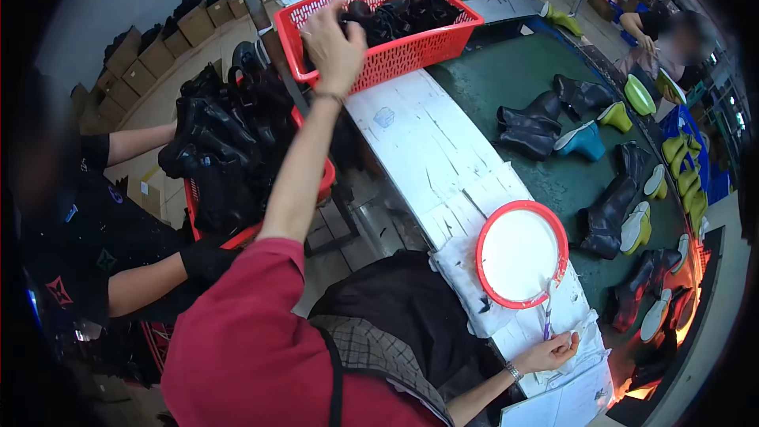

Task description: Applying white adhesive to the bottom edges of shoe uppers using a small brush.

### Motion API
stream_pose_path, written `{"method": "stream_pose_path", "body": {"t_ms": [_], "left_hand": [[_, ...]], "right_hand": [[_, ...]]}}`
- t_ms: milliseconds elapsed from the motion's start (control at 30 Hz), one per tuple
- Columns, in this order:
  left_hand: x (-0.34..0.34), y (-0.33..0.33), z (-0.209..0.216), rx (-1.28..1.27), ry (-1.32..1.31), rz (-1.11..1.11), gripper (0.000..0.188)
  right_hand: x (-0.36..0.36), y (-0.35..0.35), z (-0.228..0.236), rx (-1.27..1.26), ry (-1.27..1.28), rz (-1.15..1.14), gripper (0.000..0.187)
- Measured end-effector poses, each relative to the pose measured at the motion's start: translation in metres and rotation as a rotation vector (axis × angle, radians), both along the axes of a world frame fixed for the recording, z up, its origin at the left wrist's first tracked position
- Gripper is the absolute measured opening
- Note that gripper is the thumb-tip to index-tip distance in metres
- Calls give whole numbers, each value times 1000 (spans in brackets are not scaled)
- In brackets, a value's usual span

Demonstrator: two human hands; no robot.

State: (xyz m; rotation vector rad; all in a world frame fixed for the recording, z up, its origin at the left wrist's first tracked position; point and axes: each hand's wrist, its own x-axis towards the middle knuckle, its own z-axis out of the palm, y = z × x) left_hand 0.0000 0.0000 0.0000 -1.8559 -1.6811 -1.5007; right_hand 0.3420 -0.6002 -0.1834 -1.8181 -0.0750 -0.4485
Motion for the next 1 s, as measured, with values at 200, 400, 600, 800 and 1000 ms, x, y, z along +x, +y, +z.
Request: {"method": "stream_pose_path", "body": {"t_ms": [200,400,600,800,1000], "left_hand": [[-84,97,-27,-670,218,-229,60],[-93,108,-20,-849,-595,-393,39],[-92,97,19,-505,-470,-253,24],[-39,-68,82,27,-386,-472,26],[9,-98,7,-643,-489,-1072,29]], "right_hand": [[-11,20,5,64,-62,-24,24],[-14,22,10,128,-28,101,18],[-19,25,13,123,-18,135,17],[-14,14,8,72,-46,112,16],[-17,24,12,-22,-74,103,18]]}}
